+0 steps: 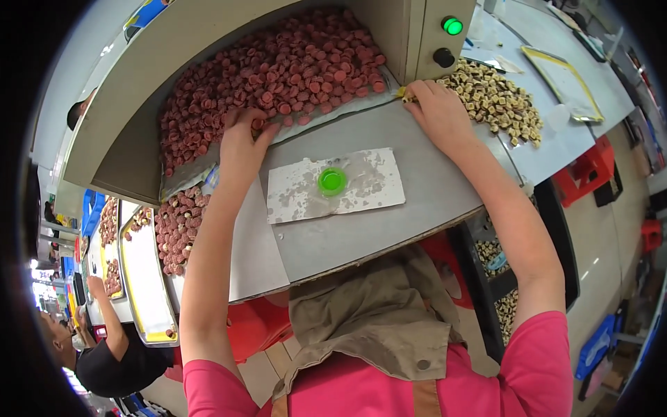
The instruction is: Assembling small plastic toy components at a factory workbench.
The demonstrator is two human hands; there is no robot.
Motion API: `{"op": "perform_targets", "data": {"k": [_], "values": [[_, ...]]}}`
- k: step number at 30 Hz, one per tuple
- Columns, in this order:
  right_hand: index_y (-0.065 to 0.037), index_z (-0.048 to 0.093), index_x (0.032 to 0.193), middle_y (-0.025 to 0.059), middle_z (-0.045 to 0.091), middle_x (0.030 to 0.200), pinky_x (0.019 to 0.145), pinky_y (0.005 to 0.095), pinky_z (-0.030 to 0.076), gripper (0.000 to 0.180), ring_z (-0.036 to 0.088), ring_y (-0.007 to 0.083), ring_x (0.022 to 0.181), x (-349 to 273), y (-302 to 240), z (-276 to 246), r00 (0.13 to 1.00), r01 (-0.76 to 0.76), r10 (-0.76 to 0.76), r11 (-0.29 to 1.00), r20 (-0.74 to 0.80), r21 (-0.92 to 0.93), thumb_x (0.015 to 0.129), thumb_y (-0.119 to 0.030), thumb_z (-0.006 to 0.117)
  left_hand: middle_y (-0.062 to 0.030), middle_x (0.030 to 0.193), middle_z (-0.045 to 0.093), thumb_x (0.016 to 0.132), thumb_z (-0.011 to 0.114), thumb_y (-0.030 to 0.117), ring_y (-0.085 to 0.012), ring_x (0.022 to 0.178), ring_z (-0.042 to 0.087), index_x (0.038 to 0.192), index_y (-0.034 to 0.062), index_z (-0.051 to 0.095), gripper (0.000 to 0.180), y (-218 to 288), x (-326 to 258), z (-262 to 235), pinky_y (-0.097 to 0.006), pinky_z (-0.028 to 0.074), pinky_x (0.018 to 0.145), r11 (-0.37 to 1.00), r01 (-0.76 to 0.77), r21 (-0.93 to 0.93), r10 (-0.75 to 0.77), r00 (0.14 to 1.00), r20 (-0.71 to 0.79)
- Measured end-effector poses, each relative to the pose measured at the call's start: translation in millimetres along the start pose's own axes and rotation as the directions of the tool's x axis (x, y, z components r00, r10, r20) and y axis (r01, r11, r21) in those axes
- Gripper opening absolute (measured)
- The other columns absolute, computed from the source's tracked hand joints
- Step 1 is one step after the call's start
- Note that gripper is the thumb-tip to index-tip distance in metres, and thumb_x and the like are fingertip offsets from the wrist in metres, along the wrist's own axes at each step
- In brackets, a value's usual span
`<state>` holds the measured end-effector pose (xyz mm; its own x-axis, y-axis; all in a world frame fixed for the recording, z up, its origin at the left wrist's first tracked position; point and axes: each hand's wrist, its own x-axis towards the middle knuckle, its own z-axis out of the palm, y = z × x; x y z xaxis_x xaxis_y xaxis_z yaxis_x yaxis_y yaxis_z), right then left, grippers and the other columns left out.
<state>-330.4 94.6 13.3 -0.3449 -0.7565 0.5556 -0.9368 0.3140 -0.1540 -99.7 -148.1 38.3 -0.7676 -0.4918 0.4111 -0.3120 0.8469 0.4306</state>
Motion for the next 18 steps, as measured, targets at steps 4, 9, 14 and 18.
{"op": "perform_targets", "data": {"k": [4,9,14,18], "values": [[-0.004,0.052,0.099,0.0130,0.056,0.088,0.072,0.0393,0.044,0.018,0.055,0.0331,0.083,-1,5,-2,1.000,0.013,-0.013,0.999,0.008,0.051,0.083,-0.008,0.057,-0.0133,0.108,0.052,0.078,0.066,0.014,-0.0315,0.085,0.059,0.096,0.0067,0.061,0.020,-4,-6,5,-0.038,0.048,0.069,1.000,-0.007,0.030,0.008,1.000,-0.020],[-0.003,0.053,0.100,0.0122,0.054,0.085,0.070,0.0370,0.044,0.018,0.054,0.0299,0.079,-7,-8,-15,0.999,-0.020,0.013,0.984,0.037,0.179,0.082,-0.005,0.057,-0.0117,0.110,0.051,0.079,0.066,0.014,-0.0306,0.084,0.059,0.095,0.0078,0.060,0.017,-9,-20,-2,-0.037,0.049,0.069,0.990,-0.113,0.079,0.122,0.984,-0.126],[-0.003,0.057,0.099,0.0108,0.053,0.083,0.069,0.0329,0.044,0.018,0.055,0.0261,0.077,-30,-42,-39,0.992,-0.043,0.013,0.971,0.127,0.235,0.081,-0.001,0.056,-0.0098,0.109,0.053,0.083,0.064,0.016,-0.0231,0.084,0.060,0.101,0.0061,0.058,0.022,-10,-35,-24,-0.033,0.049,0.069,0.994,-0.111,0.024,0.113,0.978,-0.175],[-0.002,0.058,0.097,0.0102,0.056,0.089,0.068,0.0301,0.045,0.015,0.056,0.0225,0.077,-49,-60,-48,0.987,-0.106,0.063,0.946,0.147,0.307,0.083,-0.002,0.056,-0.0062,0.107,0.056,0.087,0.062,0.017,-0.0132,0.086,0.058,0.107,0.0026,0.056,0.025,3,-60,-42,-0.028,0.047,0.073,0.736,0.265,-0.623,-0.338,0.941,0.001]]}}
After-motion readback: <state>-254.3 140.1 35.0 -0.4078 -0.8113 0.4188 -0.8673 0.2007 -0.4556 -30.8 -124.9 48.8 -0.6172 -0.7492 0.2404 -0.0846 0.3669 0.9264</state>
